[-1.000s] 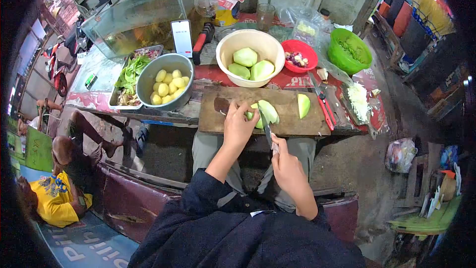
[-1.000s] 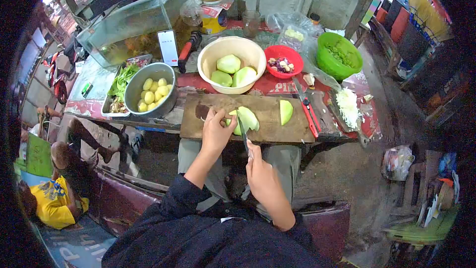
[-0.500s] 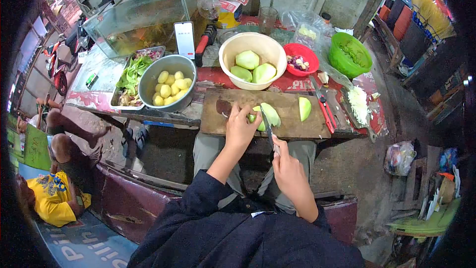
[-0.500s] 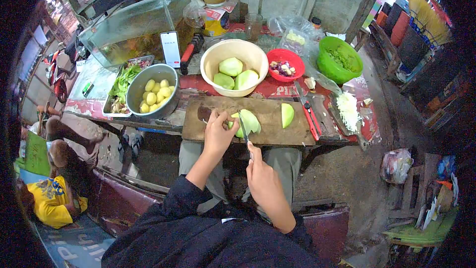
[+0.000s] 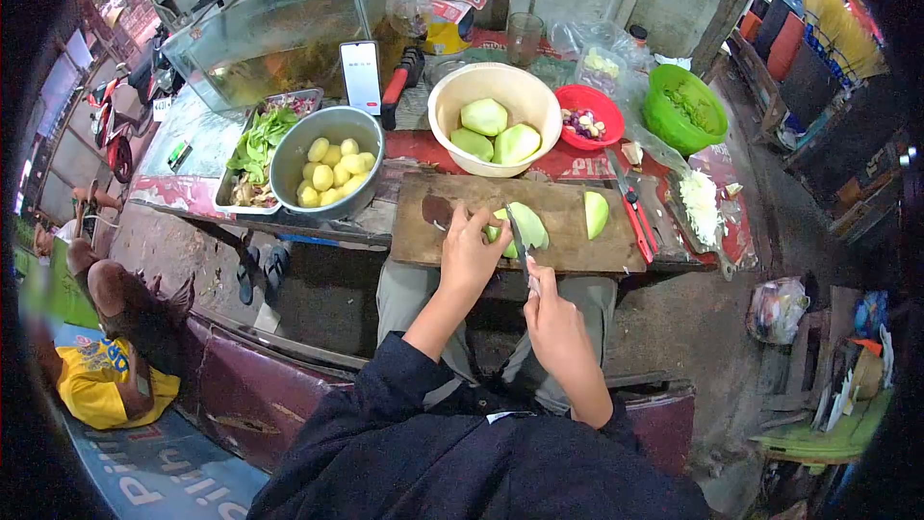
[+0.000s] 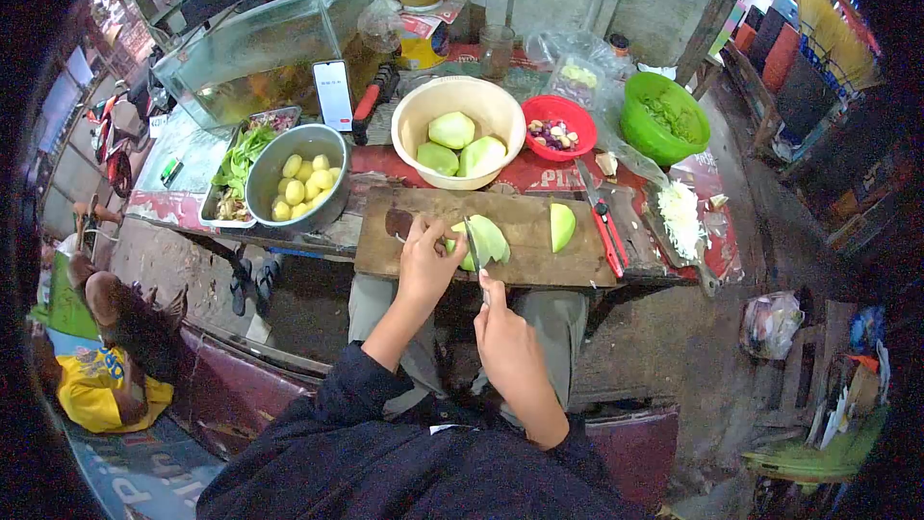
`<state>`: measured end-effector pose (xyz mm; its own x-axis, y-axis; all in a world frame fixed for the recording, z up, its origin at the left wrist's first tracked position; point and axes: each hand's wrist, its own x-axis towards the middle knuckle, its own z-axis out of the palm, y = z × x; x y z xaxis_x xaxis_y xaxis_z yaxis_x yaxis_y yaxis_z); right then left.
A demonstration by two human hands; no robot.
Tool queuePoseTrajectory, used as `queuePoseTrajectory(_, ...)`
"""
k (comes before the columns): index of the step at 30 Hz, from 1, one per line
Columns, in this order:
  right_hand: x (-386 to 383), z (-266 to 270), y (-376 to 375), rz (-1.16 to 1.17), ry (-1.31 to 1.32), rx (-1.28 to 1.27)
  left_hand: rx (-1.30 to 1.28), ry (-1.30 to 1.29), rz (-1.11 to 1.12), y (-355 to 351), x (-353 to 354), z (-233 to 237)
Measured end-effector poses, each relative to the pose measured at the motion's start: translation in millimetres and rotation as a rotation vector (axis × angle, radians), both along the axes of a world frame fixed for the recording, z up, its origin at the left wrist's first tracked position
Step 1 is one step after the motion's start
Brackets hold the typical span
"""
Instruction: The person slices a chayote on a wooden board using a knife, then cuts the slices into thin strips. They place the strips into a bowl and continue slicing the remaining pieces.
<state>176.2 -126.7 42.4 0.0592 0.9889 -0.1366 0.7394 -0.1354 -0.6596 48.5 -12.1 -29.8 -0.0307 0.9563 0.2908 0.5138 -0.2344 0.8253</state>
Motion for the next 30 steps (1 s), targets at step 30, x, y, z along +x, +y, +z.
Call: queuePoseTrajectory(30, -10.0, -32.3, 35.7, 0.026, -0.038, 0.174, 0.026, 0.038, -0.012, -2.5, -0.8, 0.7)
